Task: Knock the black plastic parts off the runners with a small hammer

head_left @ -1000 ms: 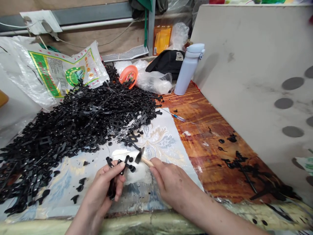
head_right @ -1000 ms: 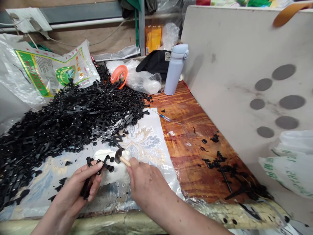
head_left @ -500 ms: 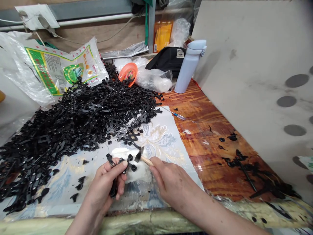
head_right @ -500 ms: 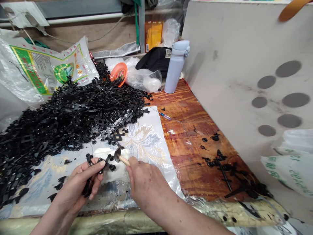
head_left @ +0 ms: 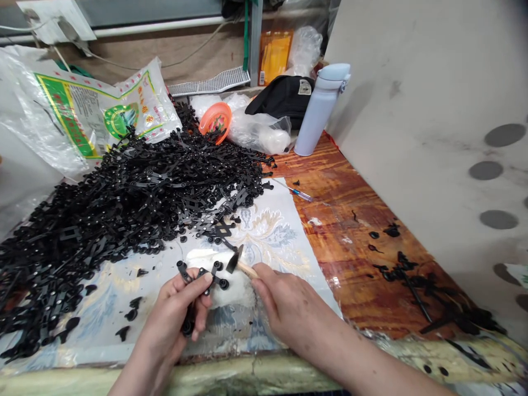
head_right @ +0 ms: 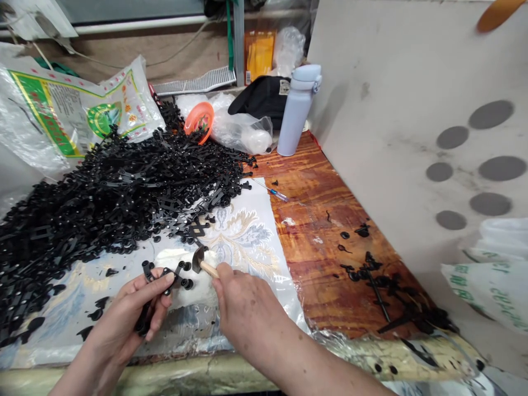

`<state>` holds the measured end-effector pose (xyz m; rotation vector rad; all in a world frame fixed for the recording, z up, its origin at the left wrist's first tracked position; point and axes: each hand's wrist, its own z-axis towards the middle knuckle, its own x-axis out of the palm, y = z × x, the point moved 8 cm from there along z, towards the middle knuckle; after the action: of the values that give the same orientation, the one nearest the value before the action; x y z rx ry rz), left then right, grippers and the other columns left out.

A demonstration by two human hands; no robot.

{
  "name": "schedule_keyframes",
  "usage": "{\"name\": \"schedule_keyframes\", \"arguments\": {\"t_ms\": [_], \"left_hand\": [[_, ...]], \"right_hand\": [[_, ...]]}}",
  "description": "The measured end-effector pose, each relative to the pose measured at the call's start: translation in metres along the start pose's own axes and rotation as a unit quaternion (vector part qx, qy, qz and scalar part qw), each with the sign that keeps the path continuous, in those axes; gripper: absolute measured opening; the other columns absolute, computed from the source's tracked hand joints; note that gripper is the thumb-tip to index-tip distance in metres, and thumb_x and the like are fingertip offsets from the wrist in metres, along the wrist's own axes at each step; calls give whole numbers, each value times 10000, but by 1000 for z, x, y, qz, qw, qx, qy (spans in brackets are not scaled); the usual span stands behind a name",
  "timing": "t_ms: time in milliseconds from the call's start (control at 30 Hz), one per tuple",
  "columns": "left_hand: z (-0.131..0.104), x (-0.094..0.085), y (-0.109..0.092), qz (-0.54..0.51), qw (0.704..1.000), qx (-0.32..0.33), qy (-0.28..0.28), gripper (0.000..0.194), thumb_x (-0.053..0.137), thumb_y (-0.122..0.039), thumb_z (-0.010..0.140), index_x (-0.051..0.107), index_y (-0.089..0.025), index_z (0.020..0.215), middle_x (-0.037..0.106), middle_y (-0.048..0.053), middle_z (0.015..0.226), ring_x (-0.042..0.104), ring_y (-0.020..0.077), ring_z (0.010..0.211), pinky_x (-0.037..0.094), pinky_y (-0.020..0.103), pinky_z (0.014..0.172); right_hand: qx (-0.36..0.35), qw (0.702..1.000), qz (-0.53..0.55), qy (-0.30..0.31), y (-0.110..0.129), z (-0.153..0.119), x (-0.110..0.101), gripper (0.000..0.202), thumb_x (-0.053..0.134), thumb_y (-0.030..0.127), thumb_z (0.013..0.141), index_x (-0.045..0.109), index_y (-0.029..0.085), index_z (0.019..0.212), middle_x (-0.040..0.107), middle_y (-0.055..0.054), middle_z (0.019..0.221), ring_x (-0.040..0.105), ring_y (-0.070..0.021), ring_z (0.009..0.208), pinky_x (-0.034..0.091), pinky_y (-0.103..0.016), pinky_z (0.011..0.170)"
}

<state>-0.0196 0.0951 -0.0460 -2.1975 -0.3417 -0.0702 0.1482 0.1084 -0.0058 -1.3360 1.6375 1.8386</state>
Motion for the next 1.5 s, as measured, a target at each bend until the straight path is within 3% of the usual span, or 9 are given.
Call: {"name": "schedule_keyframes", "arguments": {"t_ms": [400,533,667,800,867,1033,1167,1333,1500], "left_hand": [[-1,3,-1,0,1000,-6,0,351,780,-351,639,474,-183,603,613,-32,442,421,62,231,291,131,211],[-1,2,-1,9,1000,5,-15,360,782,-370,629,469,-191,624,602,-44,427,412,66,226,281,133,208],[0,1,1,20,1000,5,-16,365,766,-386,640,465,-186,591,603,-39,429,399,57,218,256,128,206],[1,2,2,15,1000,-2,-9,363,759,-389,634,475,-177,555,594,-39,409,368,41,194,231,124,205],[2,1,2,9,1000,-8,-17,377,765,-399,605,473,-176,522,572,-39,371,344,38,177,213,125,198],[4,-1,1,15,999,-16,-25,386,752,-406,587,470,-175,462,517,-42,316,326,42,168,204,134,186],[5,-3,0,25,999,-17,-25,334,738,-391,595,500,-173,509,577,-22,372,346,45,179,217,135,185],[5,-4,-2,50,998,-26,-39,327,724,-390,592,469,-193,540,571,-37,371,342,50,179,224,140,179],[4,-3,-5,71,996,-34,-36,318,715,-389,602,464,-198,566,551,-54,361,336,51,177,205,136,178]], "right_hand": [[5,1000,-18,-8,2,1,-3,236,305,207,931,537,166,921,643,-61,650,598,-187,551,277,-283,495],[22,1000,16,5,1,1,-5,222,329,200,921,549,171,918,648,-61,669,613,-194,587,334,-281,517],[15,997,71,-6,9,1,-25,248,313,236,947,555,187,978,660,-60,757,639,-197,700,435,-291,616],[-67,991,88,-70,29,2,-46,318,288,266,968,518,200,1177,670,-82,965,646,-208,861,476,-327,739],[-87,991,69,-79,32,4,-43,346,286,266,965,501,189,1224,669,-101,1005,651,-218,866,485,-339,736],[-49,998,38,14,23,15,-26,293,325,270,955,588,207,1069,675,-54,786,657,-199,722,482,-302,656],[-67,993,84,-47,28,14,-44,337,308,305,968,532,233,1209,674,-59,888,652,-194,801,478,-302,706],[-21,999,16,20,23,16,-23,338,297,272,951,580,189,1117,681,-81,787,666,-231,736,481,-330,654],[-43,998,29,-31,28,14,-28,352,280,289,958,541,219,1184,688,-75,827,668,-215,732,478,-309,638]]}}
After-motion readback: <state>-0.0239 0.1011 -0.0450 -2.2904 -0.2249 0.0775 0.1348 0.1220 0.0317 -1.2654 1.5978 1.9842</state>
